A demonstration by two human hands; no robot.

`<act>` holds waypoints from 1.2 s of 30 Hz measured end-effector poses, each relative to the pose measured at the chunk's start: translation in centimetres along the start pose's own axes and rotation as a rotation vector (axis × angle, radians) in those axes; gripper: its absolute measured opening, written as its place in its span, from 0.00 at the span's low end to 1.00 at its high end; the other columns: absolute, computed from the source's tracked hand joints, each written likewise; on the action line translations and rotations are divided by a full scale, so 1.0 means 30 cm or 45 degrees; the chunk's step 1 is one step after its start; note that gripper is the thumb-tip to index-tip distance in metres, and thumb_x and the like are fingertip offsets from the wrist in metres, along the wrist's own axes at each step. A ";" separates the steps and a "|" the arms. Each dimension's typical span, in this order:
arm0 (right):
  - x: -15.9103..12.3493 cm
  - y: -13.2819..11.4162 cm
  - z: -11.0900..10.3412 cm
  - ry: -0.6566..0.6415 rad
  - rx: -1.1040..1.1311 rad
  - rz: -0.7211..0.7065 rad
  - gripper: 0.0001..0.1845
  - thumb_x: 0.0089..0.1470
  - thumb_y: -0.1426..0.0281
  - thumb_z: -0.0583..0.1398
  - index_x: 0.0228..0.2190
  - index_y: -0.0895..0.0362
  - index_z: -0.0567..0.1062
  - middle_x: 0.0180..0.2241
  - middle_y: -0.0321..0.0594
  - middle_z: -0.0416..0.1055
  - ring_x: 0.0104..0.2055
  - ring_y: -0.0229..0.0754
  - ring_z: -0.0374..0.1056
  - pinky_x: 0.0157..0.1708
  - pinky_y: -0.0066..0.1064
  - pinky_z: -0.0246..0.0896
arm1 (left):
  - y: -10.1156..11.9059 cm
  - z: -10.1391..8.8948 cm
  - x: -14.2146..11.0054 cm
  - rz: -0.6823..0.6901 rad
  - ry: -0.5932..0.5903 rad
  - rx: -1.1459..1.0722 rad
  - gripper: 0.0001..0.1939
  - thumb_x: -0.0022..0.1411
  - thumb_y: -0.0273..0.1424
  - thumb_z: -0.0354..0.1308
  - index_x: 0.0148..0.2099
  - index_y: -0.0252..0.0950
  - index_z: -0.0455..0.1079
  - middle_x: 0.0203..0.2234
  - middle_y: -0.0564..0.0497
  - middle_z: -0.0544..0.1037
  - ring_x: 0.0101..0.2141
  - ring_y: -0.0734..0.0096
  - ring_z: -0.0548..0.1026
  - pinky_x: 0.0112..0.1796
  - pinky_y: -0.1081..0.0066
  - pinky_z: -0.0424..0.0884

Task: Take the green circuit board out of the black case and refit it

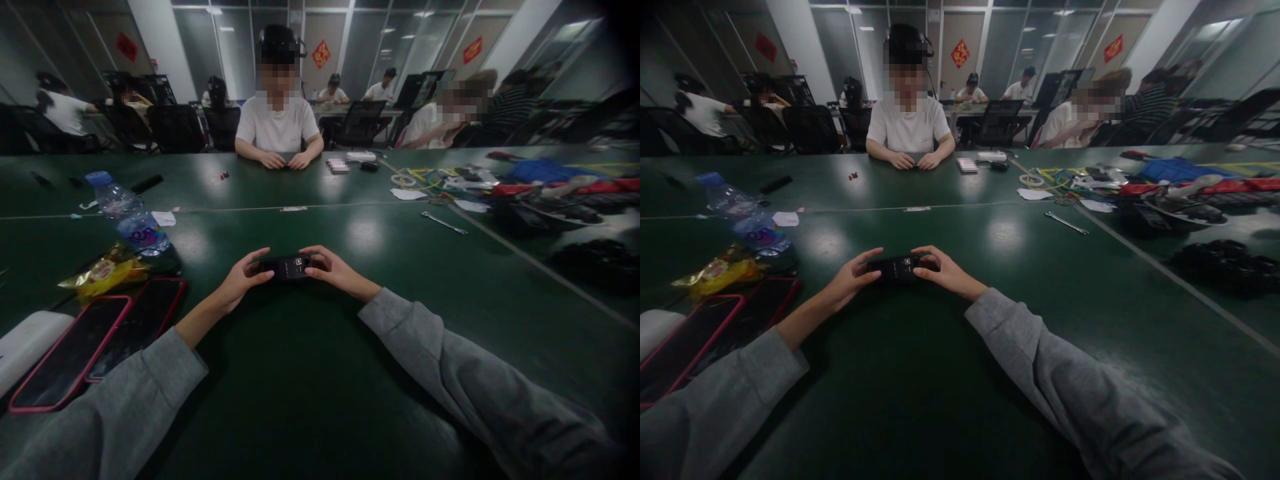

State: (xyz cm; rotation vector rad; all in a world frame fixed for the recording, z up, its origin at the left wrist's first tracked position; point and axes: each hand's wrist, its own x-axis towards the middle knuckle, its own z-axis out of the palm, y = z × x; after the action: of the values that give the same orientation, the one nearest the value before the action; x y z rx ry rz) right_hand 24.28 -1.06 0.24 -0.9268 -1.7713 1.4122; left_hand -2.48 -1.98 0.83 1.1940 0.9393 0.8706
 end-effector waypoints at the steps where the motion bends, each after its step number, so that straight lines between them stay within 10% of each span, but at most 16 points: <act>1: 0.000 0.000 0.000 -0.007 -0.015 -0.002 0.27 0.53 0.60 0.63 0.53 0.49 0.64 0.54 0.42 0.65 0.57 0.47 0.63 0.58 0.49 0.57 | 0.000 0.000 0.000 -0.004 0.009 -0.006 0.37 0.51 0.32 0.68 0.62 0.44 0.60 0.53 0.43 0.69 0.56 0.52 0.65 0.57 0.50 0.59; 36: 0.004 0.008 0.002 0.158 0.061 0.028 0.19 0.57 0.56 0.59 0.47 0.52 0.71 0.48 0.41 0.69 0.50 0.45 0.66 0.50 0.42 0.61 | -0.011 -0.002 0.012 0.005 -0.063 0.067 0.27 0.56 0.36 0.64 0.58 0.38 0.66 0.56 0.42 0.70 0.56 0.56 0.67 0.58 0.53 0.59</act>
State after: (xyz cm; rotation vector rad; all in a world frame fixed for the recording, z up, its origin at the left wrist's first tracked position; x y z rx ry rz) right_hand 24.19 -0.95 0.00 -0.9897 -1.6335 1.3750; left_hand -2.39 -1.69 0.45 1.2574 0.9252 0.8200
